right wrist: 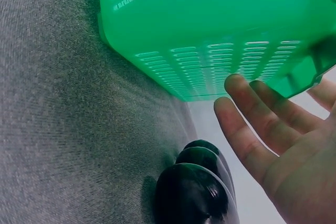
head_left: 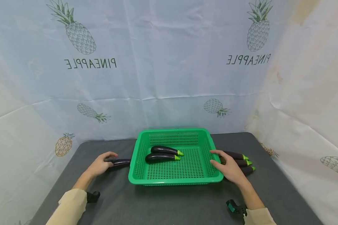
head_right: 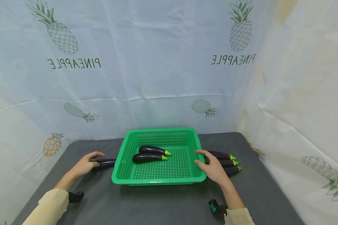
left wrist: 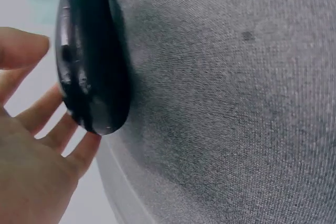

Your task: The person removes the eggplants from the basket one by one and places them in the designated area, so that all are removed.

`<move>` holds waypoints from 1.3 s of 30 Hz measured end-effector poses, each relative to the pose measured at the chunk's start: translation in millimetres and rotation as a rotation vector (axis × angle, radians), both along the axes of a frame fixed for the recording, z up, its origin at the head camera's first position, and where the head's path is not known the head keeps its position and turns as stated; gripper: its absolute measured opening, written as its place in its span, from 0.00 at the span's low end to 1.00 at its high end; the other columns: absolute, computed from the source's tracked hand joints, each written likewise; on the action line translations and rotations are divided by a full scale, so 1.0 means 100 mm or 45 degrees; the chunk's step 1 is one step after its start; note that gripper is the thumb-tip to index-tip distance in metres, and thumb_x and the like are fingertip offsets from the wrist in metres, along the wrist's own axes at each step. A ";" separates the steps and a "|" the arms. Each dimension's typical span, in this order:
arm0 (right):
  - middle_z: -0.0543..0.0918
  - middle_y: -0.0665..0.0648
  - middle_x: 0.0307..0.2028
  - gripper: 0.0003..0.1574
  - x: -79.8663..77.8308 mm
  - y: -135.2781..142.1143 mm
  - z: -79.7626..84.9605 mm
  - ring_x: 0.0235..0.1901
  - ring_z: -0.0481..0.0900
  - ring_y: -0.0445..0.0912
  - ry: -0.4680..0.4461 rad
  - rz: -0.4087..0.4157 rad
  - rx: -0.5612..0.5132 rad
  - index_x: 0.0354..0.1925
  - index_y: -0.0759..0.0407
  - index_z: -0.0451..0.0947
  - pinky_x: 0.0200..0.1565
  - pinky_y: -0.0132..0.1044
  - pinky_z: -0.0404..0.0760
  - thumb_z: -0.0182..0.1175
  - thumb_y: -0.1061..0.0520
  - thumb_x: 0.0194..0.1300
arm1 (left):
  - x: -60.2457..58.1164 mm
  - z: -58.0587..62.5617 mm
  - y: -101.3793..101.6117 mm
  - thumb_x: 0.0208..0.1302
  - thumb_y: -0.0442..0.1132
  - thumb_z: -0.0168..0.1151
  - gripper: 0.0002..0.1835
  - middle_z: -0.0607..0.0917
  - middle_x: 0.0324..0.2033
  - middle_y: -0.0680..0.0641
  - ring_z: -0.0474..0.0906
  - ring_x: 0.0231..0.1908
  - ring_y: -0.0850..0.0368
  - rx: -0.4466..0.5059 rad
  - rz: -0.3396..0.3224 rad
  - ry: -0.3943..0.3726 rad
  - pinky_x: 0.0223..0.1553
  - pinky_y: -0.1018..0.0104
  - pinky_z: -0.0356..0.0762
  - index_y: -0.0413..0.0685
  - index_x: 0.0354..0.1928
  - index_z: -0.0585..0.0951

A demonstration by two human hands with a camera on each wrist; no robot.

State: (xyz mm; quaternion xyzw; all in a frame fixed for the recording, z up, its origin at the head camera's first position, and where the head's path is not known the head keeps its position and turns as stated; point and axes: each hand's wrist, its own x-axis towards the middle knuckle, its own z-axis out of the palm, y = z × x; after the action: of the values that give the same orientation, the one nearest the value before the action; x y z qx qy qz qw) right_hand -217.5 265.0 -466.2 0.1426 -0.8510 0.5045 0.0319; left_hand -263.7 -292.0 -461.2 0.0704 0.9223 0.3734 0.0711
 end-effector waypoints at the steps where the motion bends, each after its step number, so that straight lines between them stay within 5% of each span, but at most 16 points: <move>1: 0.68 0.65 0.70 0.31 0.00 0.00 0.00 0.55 0.79 0.57 0.001 0.002 -0.001 0.71 0.56 0.70 0.41 0.40 0.79 0.61 0.49 0.75 | 0.01 0.01 0.00 0.67 0.28 0.53 0.23 0.71 0.65 0.29 0.64 0.66 0.26 0.016 0.017 0.008 0.55 0.33 0.72 0.35 0.64 0.74; 12: 0.68 0.65 0.71 0.30 0.01 0.01 -0.01 0.53 0.79 0.55 -0.001 0.006 -0.014 0.71 0.55 0.70 0.40 0.39 0.79 0.61 0.50 0.75 | 0.06 0.27 0.11 0.76 0.34 0.54 0.20 0.76 0.61 0.31 0.72 0.61 0.33 0.084 0.056 0.184 0.57 0.37 0.73 0.34 0.65 0.74; 23: 0.68 0.65 0.70 0.31 0.00 0.00 -0.01 0.52 0.79 0.54 -0.001 0.007 -0.007 0.71 0.55 0.70 0.40 0.39 0.79 0.61 0.49 0.75 | 0.14 0.72 0.45 0.79 0.44 0.55 0.20 0.79 0.60 0.36 0.74 0.61 0.36 0.097 0.014 0.316 0.58 0.37 0.72 0.40 0.64 0.76; 39: 0.69 0.64 0.70 0.30 0.00 0.00 0.00 0.54 0.79 0.56 0.014 0.013 -0.002 0.70 0.55 0.70 0.40 0.39 0.80 0.61 0.50 0.75 | 0.23 1.14 1.07 0.76 0.38 0.58 0.13 0.83 0.51 0.43 0.79 0.49 0.48 0.007 -0.196 0.612 0.49 0.48 0.80 0.42 0.57 0.81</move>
State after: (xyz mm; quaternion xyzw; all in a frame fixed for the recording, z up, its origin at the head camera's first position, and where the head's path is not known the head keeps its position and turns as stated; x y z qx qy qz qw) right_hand -217.9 264.9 -466.3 0.1495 -0.8496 0.5047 0.0340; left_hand -240.3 -184.8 -346.9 0.2275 0.9036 0.3417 -0.1223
